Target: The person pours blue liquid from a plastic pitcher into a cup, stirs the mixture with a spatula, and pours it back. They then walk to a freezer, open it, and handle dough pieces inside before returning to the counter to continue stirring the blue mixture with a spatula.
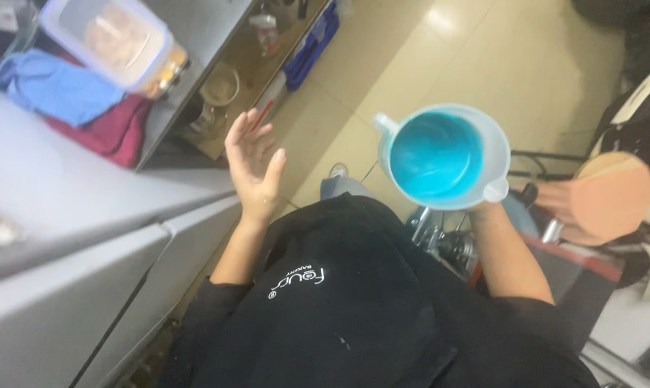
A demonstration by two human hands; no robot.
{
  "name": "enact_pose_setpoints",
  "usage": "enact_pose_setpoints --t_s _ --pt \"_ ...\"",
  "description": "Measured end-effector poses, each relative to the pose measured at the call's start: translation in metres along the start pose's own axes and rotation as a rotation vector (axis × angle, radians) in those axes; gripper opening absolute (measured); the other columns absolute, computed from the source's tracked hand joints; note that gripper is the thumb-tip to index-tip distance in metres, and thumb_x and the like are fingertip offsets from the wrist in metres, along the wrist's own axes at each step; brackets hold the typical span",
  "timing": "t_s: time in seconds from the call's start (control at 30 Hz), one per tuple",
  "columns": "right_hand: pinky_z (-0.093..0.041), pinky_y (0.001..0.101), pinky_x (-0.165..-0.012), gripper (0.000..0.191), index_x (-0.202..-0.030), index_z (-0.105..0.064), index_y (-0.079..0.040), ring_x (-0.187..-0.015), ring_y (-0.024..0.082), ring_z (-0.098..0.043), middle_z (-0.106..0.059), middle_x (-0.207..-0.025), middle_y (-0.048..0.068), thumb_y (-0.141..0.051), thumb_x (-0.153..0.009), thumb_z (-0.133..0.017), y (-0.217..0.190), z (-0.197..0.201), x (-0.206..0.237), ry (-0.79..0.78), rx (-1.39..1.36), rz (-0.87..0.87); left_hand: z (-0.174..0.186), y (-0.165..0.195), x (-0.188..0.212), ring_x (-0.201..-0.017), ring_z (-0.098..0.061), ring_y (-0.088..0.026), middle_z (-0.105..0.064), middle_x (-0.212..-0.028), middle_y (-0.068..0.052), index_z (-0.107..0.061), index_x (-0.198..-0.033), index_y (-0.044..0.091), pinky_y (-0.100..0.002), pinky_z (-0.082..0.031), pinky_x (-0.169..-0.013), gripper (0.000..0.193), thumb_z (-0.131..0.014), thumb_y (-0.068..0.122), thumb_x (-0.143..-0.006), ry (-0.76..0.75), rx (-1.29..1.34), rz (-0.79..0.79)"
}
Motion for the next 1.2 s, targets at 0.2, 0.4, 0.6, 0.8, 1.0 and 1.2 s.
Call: enact_pose_setpoints --t_s 0.2,0.4,0.6,0.8,1.0,1.2 --pt "-0.05 0.039 -0.112 0.053 -0.138 -0.055 -0.001 -0.13 0.026 -0.06 -0.059 -0.141 0.018 -0.024 -0.093 -0.072 0.01 0.021 -0.09 -0.145 0.181 0.069 -0.016 -0.026 -0.042 -0.134 -0.055 -0.025 -0.042 -0.16 -0.016 -0.029 -0.16 0.007 -0.039 -0.045 -0.117 0.072 -0.067 0.004 -0.099 0.163 -0.016 0.024" --pt "-0.052 0.0388 -0.111 0.047 -0.136 -0.057 -0.001 -0.128 0.025 -0.062 -0.061 -0.138 0.018 -0.023 -0.095 -0.07 0.017 0.041 -0.158 -0.125 0.139 0.047 -0.017 -0.038 -0.095 -0.131 -0.056 -0.023 -0.044 -0.155 -0.016 -0.031 -0.158 0.007 -0.038 -0.048 -0.114 0.068 -0.066 0.006 -0.101 0.24 -0.051 0.01" --pt "-0.053 0.0386 -0.11 0.042 -0.134 -0.058 -0.001 -0.126 0.025 -0.064 -0.063 -0.136 0.018 -0.022 -0.098 -0.067 0.023 0.063 -0.235 -0.116 0.04 -0.001 -0.024 -0.051 -0.184 -0.126 -0.056 -0.022 -0.046 -0.155 -0.015 -0.031 -0.159 0.007 -0.036 -0.048 -0.11 0.067 -0.065 0.007 -0.102 0.234 -0.044 -0.046" --pt "-0.055 0.0384 -0.108 0.037 -0.132 -0.06 0.0 -0.124 0.024 -0.065 -0.065 -0.133 0.017 -0.021 -0.101 -0.065 0.046 0.06 -0.334 -0.132 0.127 -0.009 -0.035 -0.056 -0.298 -0.126 -0.056 -0.022 -0.049 -0.152 -0.015 -0.034 -0.157 0.007 -0.037 -0.046 -0.111 0.066 -0.067 0.01 -0.1 0.155 -0.026 -0.104" --pt "-0.052 0.0431 -0.113 0.036 -0.134 -0.06 -0.004 -0.133 0.025 -0.063 -0.064 -0.137 0.016 -0.02 -0.102 -0.065 0.025 0.032 -0.413 -0.271 0.112 0.152 -0.018 -0.056 -0.36 -0.129 -0.058 -0.024 -0.056 -0.142 -0.015 -0.041 -0.151 0.004 -0.041 -0.048 -0.115 0.057 -0.066 0.009 -0.1 0.146 -0.035 -0.078" --pt "-0.054 0.0435 -0.106 0.067 -0.137 -0.051 -0.003 -0.126 0.022 -0.062 -0.061 -0.133 0.016 -0.023 -0.081 -0.081 0.022 0.023 -0.446 -0.303 0.176 0.071 -0.014 -0.06 -0.39 -0.128 -0.06 -0.025 -0.062 -0.133 -0.015 -0.051 -0.14 0.0 -0.04 -0.046 -0.117 0.042 -0.064 0.008 -0.1 0.116 -0.064 -0.076"
Point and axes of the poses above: each hand's wrist, its own x-axis away from the middle knuckle, its own z-axis out of the back of the hand, y = z × x, the point moved 10 cm from there along -x, towards the middle knuckle
